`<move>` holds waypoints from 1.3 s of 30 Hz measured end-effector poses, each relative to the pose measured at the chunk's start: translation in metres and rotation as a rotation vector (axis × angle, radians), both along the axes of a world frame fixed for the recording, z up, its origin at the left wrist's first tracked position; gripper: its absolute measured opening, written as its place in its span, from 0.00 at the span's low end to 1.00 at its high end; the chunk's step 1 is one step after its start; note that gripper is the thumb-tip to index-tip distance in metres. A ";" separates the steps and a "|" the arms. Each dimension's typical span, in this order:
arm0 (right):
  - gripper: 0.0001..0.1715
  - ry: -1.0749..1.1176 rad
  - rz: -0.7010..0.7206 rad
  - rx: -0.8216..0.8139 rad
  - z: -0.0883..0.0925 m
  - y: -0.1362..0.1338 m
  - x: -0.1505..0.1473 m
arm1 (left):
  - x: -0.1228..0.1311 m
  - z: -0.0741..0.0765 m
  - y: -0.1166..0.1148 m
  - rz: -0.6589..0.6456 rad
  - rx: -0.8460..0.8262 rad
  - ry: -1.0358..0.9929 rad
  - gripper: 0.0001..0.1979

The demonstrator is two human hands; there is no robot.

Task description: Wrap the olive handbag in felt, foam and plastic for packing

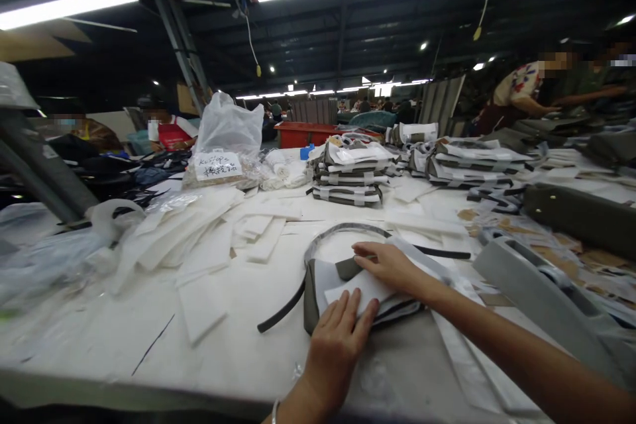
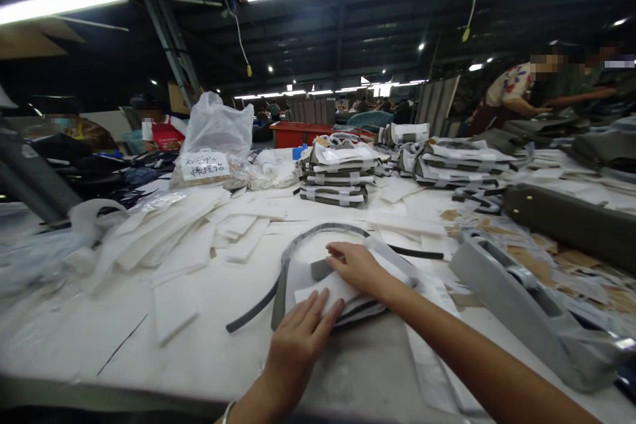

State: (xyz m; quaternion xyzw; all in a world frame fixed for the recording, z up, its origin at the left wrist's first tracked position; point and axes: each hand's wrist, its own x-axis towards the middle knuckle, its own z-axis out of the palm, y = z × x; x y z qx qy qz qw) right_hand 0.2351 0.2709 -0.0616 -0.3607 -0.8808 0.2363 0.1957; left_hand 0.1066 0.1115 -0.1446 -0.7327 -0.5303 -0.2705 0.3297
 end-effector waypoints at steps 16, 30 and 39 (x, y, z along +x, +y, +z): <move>0.15 -0.512 -0.052 -0.194 -0.039 0.060 -0.104 | 0.069 -0.036 0.007 0.045 0.470 -0.422 0.11; 0.15 -0.574 -0.023 -0.113 -0.034 0.050 -0.076 | 0.054 -0.018 -0.008 0.011 0.323 -0.274 0.15; 0.15 -0.518 -0.142 -0.147 -0.038 0.051 -0.070 | 0.047 -0.007 -0.018 -0.013 0.208 -0.163 0.15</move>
